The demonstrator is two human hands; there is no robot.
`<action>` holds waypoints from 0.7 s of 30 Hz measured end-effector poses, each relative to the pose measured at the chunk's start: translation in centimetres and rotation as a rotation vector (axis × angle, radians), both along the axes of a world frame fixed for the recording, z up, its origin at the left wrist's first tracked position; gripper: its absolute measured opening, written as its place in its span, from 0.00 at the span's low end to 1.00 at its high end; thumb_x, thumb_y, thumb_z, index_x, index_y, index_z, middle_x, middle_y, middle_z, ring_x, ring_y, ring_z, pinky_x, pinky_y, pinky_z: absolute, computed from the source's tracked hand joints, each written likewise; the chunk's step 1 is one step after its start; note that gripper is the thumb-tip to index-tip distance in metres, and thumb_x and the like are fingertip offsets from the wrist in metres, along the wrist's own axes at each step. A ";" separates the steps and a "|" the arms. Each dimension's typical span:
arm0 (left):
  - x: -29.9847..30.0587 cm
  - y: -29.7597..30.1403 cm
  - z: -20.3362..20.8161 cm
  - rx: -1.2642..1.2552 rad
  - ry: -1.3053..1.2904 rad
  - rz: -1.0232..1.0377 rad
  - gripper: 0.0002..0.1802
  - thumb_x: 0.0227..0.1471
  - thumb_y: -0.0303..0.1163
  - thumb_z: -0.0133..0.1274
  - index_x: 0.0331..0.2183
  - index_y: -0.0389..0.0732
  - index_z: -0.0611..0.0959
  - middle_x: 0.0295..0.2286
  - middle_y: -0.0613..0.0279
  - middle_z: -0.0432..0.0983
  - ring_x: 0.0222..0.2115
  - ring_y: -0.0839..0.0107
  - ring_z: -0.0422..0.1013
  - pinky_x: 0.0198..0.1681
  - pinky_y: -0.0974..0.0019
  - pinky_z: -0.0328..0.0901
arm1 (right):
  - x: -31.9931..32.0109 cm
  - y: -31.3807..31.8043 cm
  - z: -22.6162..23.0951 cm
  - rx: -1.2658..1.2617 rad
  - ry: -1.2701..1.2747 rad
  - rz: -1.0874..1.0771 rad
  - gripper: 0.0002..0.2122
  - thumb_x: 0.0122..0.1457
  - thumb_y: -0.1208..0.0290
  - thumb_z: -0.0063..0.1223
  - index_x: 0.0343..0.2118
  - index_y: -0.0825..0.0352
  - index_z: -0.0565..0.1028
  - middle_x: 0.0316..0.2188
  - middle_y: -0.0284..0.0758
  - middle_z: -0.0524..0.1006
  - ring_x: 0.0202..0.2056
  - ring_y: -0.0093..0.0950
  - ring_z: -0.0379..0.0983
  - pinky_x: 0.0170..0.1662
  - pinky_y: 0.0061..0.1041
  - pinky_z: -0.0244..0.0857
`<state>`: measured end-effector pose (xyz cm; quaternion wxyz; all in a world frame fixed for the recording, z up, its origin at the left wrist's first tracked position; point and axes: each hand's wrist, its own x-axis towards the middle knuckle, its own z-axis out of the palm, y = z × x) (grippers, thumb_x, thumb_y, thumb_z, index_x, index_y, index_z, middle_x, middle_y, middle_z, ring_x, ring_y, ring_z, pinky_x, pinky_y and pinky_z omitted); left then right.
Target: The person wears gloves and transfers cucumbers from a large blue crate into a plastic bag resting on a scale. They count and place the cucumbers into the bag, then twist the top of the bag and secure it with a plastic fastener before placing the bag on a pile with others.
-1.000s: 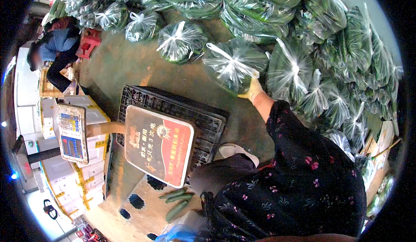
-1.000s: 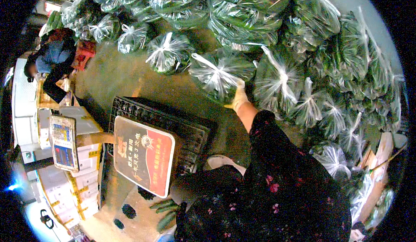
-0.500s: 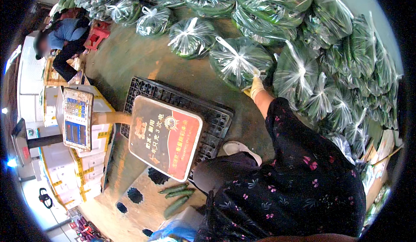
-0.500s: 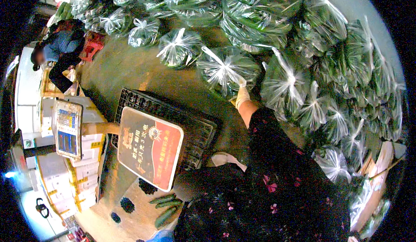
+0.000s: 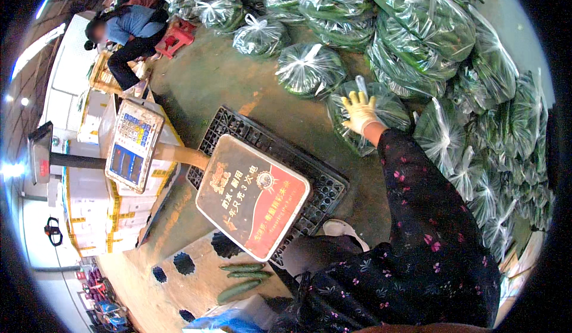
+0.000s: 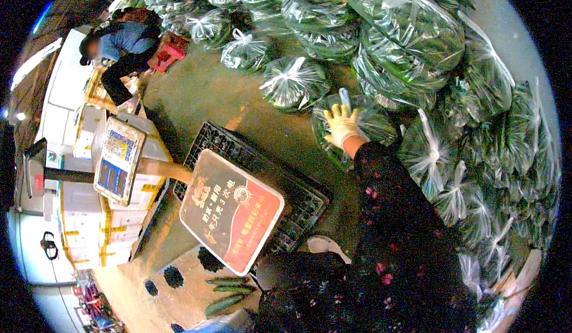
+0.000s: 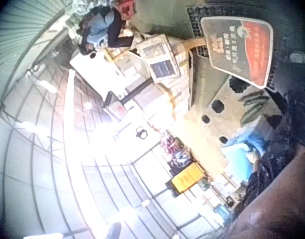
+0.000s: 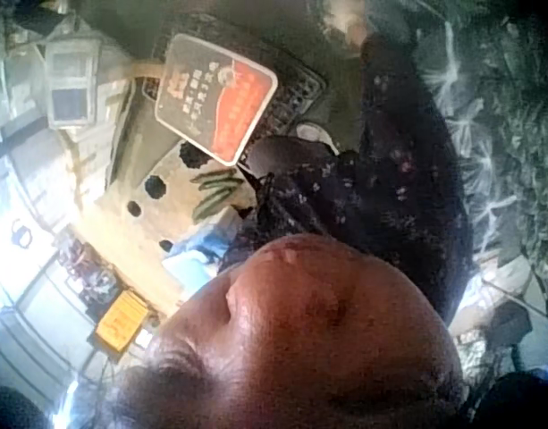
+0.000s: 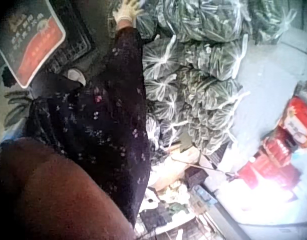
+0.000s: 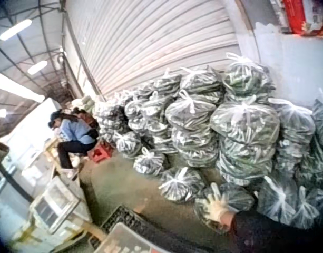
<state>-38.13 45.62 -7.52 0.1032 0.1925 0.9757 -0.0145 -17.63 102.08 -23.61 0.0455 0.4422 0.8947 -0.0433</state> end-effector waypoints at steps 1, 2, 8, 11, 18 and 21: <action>1.1 -2.6 0.4 -0.020 -0.005 0.045 0.35 0.46 0.47 0.51 0.43 0.23 0.68 0.37 0.37 0.72 0.40 0.48 0.69 0.43 0.58 0.63 | 0.7 0.4 -0.1 -0.017 -0.115 0.026 0.38 0.46 0.49 0.55 0.60 0.51 0.53 0.60 0.35 0.55 0.61 0.39 0.45 0.54 0.62 0.43; 1.9 -4.6 0.8 -0.036 -0.012 0.077 0.35 0.46 0.48 0.51 0.43 0.23 0.68 0.37 0.36 0.72 0.40 0.48 0.69 0.43 0.58 0.63 | 1.7 0.7 -0.7 0.029 -0.127 0.059 0.38 0.47 0.45 0.52 0.61 0.46 0.51 0.61 0.34 0.53 0.62 0.39 0.44 0.53 0.64 0.41; 7.9 -14.4 3.1 -0.152 -0.022 0.335 0.36 0.46 0.48 0.51 0.43 0.22 0.67 0.38 0.36 0.71 0.40 0.48 0.69 0.43 0.58 0.62 | 2.8 -0.2 -0.4 -0.071 -0.117 -0.037 0.35 0.53 0.47 0.47 0.62 0.46 0.47 0.63 0.26 0.46 0.61 0.46 0.44 0.56 0.61 0.43; 9.8 -17.3 3.8 -0.191 -0.011 0.441 0.36 0.46 0.48 0.51 0.44 0.22 0.67 0.38 0.36 0.71 0.40 0.48 0.69 0.43 0.58 0.62 | 2.7 0.6 -1.2 -0.043 -0.115 -0.076 0.35 0.52 0.46 0.47 0.62 0.44 0.47 0.63 0.24 0.46 0.61 0.46 0.45 0.53 0.63 0.45; 12.3 -20.7 4.0 -0.214 -0.076 0.724 0.40 0.46 0.49 0.52 0.47 0.21 0.64 0.42 0.34 0.68 0.46 0.49 0.65 0.49 0.60 0.57 | 1.6 1.2 -0.1 -0.211 -0.211 -0.108 0.38 0.50 0.49 0.52 0.62 0.46 0.47 0.64 0.22 0.44 0.60 0.45 0.45 0.52 0.61 0.50; 12.7 -25.7 1.3 -0.259 0.238 0.595 0.35 0.40 0.51 0.55 0.49 0.44 0.71 0.42 0.48 0.72 0.43 0.52 0.69 0.47 0.56 0.62 | 2.6 0.6 -0.2 -0.185 -0.176 -0.066 0.37 0.47 0.54 0.55 0.60 0.46 0.51 0.62 0.25 0.48 0.58 0.46 0.48 0.53 0.61 0.47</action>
